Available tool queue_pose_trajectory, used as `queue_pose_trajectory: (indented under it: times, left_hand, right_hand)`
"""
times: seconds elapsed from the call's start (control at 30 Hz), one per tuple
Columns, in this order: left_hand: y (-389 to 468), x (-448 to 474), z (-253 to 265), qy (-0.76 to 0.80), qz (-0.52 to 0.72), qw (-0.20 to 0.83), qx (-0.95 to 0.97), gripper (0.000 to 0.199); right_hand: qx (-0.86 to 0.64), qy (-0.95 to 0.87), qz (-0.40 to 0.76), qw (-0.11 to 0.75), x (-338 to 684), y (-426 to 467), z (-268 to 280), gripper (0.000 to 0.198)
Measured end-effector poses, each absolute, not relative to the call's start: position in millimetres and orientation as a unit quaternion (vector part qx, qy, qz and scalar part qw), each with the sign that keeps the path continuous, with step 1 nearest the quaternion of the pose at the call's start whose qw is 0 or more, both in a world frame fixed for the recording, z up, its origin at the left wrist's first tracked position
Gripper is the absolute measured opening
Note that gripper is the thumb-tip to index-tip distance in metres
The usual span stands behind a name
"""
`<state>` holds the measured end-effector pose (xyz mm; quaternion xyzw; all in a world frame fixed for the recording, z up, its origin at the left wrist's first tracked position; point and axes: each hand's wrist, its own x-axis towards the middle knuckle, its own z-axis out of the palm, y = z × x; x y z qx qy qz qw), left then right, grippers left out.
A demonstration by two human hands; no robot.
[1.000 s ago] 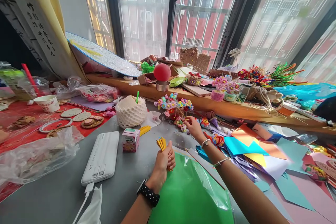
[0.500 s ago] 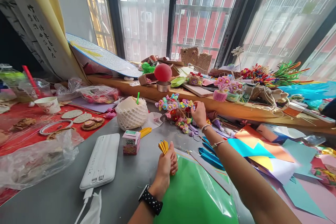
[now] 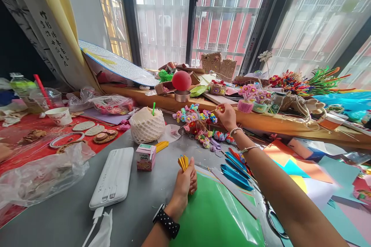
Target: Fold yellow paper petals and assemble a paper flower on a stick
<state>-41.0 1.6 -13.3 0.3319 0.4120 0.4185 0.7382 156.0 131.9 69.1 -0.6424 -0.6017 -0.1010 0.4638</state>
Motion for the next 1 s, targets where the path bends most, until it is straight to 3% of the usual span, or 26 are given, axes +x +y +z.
queue_pose_trajectory:
  times: [0.27, 0.5, 0.6, 0.77, 0.87, 1.0]
  left_hand:
    - [1, -41, -14, 0.408, 0.416, 0.73, 0.356, 0.054]
    - [1, -43, -12, 0.428, 0.404, 0.713, 0.38, 0.056]
    - [2, -44, -11, 0.422, 0.415, 0.714, 0.374, 0.055]
    - [3, -45, -11, 0.409, 0.421, 0.721, 0.369, 0.053]
    - [2, -45, -12, 0.402, 0.421, 0.728, 0.363, 0.051]
    - [1, -45, -13, 0.395, 0.43, 0.729, 0.358, 0.051]
  right_hand:
    - [-0.579, -0.609, -0.154, 0.52, 180, 100, 75, 0.022]
    - [-0.517, -0.662, -0.212, 0.499, 150, 33, 86, 0.019]
    - [-0.506, -0.646, -0.157, 0.55, 134, 9, 86, 0.022]
    - [-0.442, -0.546, 0.099, 0.705, 117, -5, 74, 0.029]
    - [-0.415, -0.499, 0.2, 0.734, 116, -1, 66, 0.029]
    - [-0.43, -0.45, 0.231, 0.748, 124, 17, 57, 0.03]
